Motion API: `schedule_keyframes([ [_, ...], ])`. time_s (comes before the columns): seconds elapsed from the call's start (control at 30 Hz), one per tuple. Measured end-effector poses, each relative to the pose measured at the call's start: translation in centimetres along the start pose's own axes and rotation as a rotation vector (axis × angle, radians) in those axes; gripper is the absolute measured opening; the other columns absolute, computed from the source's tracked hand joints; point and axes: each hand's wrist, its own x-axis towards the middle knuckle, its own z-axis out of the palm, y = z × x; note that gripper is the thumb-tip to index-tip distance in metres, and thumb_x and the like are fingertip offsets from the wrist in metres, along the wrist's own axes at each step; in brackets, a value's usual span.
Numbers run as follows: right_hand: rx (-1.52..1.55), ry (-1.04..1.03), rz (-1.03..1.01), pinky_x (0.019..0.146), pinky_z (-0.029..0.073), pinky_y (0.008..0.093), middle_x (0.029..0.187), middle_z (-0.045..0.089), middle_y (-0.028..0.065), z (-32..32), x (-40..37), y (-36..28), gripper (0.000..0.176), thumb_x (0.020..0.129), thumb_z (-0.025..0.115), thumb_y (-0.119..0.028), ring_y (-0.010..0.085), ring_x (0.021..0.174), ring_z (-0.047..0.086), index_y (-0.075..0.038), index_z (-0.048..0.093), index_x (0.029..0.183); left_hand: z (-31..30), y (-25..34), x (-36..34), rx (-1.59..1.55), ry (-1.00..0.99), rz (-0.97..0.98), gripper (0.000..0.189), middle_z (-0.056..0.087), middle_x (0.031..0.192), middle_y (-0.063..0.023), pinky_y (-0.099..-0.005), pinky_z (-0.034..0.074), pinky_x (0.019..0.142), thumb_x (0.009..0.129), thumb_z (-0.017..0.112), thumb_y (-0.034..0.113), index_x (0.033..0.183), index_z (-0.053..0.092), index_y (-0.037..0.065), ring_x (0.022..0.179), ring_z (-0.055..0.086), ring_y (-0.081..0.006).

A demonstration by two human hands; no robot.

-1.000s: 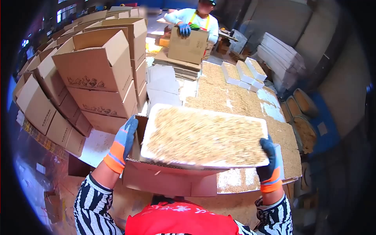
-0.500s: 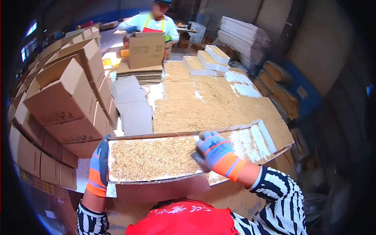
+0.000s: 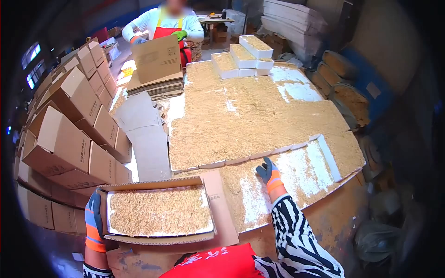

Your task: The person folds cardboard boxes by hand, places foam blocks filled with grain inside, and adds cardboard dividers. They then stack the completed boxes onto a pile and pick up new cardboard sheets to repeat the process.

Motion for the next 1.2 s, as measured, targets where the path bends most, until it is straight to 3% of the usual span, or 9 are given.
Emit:
schedule_keyframes([
  [0.03, 0.049, -0.013, 0.213, 0.074, 0.053, 0.0337, 0.097, 0.062, 0.0155, 1.4, 1.3, 0.5, 0.063, 0.08, 0.072, -0.022, 0.0212, 0.086, 0.062, -0.001, 0.048, 0.133, -0.2, 0.1, -0.1, 0.026, -0.004, -0.016, 0.036, 0.062, 0.109, -0.0056, -0.0304, 0.045, 0.089, 0.1, 0.041, 0.024, 0.117, 0.059, -0.003, 0.097, 0.056, -0.0132],
  [0.1, 0.13, 0.183, 0.007, 0.073, 0.05, 0.0317, 0.09, 0.062, 0.013, 5.2, 4.1, 3.5, 0.072, 0.079, 0.07, -0.019, 0.0189, 0.079, 0.061, -0.001, 0.039, 0.141, -0.2, 0.1, -0.5, 0.115, 0.093, -0.035, 0.037, 0.062, 0.109, -0.0059, -0.0309, 0.045, 0.09, 0.1, 0.042, 0.025, 0.117, 0.059, -0.003, 0.098, 0.056, -0.0139],
  [0.23, 1.463, 0.18, 0.557, 0.057, 0.043, 0.0241, 0.084, 0.062, 0.0067, 6.9, 7.0, 4.2, 0.066, 0.084, 0.066, -0.027, 0.0142, 0.066, 0.054, -0.001, 0.04, 0.139, -1.2, -0.7, -0.8, 0.186, 0.178, -0.063, 0.038, 0.063, 0.11, -0.0064, -0.0307, 0.044, 0.091, 0.099, 0.044, 0.026, 0.117, 0.061, -0.004, 0.099, 0.057, -0.015],
  [0.33, 1.299, 0.248, 0.93, 0.062, 0.043, 0.0204, 0.099, 0.065, 0.006, 3.8, 7.8, -1.0, 0.067, 0.084, 0.067, -0.044, 0.0146, 0.079, 0.057, -0.008, 0.044, 0.136, -2.3, -1.6, -0.5, 0.264, 0.149, -0.045, 0.036, 0.063, 0.109, -0.0055, -0.0302, 0.046, 0.088, 0.098, 0.046, 0.025, 0.116, 0.06, -0.002, 0.097, 0.058, -0.014],
  [0.5, 1.3, 0.437, 0.506, 0.09, 0.045, 0.0303, 0.121, 0.06, 0.0084, 6.9, 7.6, 2.1, 0.056, 0.082, 0.073, -0.035, 0.0248, 0.114, 0.054, -0.005, 0.054, 0.125, -0.6, 0.6, -0.5, 0.381, 0.07, -0.018, 0.031, 0.062, 0.102, -0.003, -0.0297, 0.047, 0.081, 0.098, 0.046, 0.025, 0.107, 0.061, 0.0, 0.091, 0.057, -0.0119],
  [0.63, 1.343, 0.755, 0.767, 0.083, 0.049, 0.0355, 0.111, 0.061, 0.0048, 4.9, 9.0, -6.0, 0.049, 0.073, 0.081, -0.009, 0.021, 0.099, 0.057, -0.009, 0.059, 0.116, -2.0, -1.8, -0.2, 0.256, 0.207, -0.03, 0.035, 0.066, 0.096, -0.0055, -0.0315, 0.048, 0.08, 0.098, 0.045, 0.024, 0.104, 0.063, -0.005, 0.087, 0.058, -0.0132],
  [0.9, 0.88, 0.809, 0.849, 0.068, 0.05, 0.0357, 0.096, 0.063, 0.0074, 0.7, 7.9, -4.2, 0.048, 0.067, 0.083, -0.01, 0.0213, 0.077, 0.059, -0.003, 0.06, 0.11, -2.0, -1.9, 0.3, 0.269, 0.084, 0.051, 0.024, 0.064, 0.09, -0.0027, -0.0288, 0.047, 0.072, 0.098, 0.047, 0.019, 0.096, 0.062, 0.0, 0.078, 0.056, -0.0112],
  [0.93, 1.026, 0.866, 0.564, 0.065, 0.049, 0.0354, 0.093, 0.062, 0.0073, -0.5, 5.9, -5.3, 0.048, 0.068, 0.083, -0.014, 0.0208, 0.075, 0.058, -0.003, 0.06, 0.108, -1.7, -1.8, 0.3, 0.38, 0.079, 0.109, 0.022, 0.063, 0.086, -0.0035, -0.0291, 0.046, 0.069, 0.098, 0.047, 0.017, 0.093, 0.061, 0.0, 0.075, 0.054, -0.0122],
  [1.2, 1.336, -0.075, 0.212, 0.103, 0.041, 0.0399, 0.132, 0.053, 0.0123, -17.3, -6.1, -21.5, 0.054, 0.09, 0.056, -0.034, 0.0271, 0.119, 0.053, -0.004, 0.047, 0.133, -0.5, -1.8, 1.1, 0.593, 0.056, 0.445, 0.019, 0.058, 0.082, -0.0161, -0.0348, 0.046, 0.067, 0.097, 0.048, 0.013, 0.094, 0.059, -0.002, 0.075, 0.057, -0.031],
])
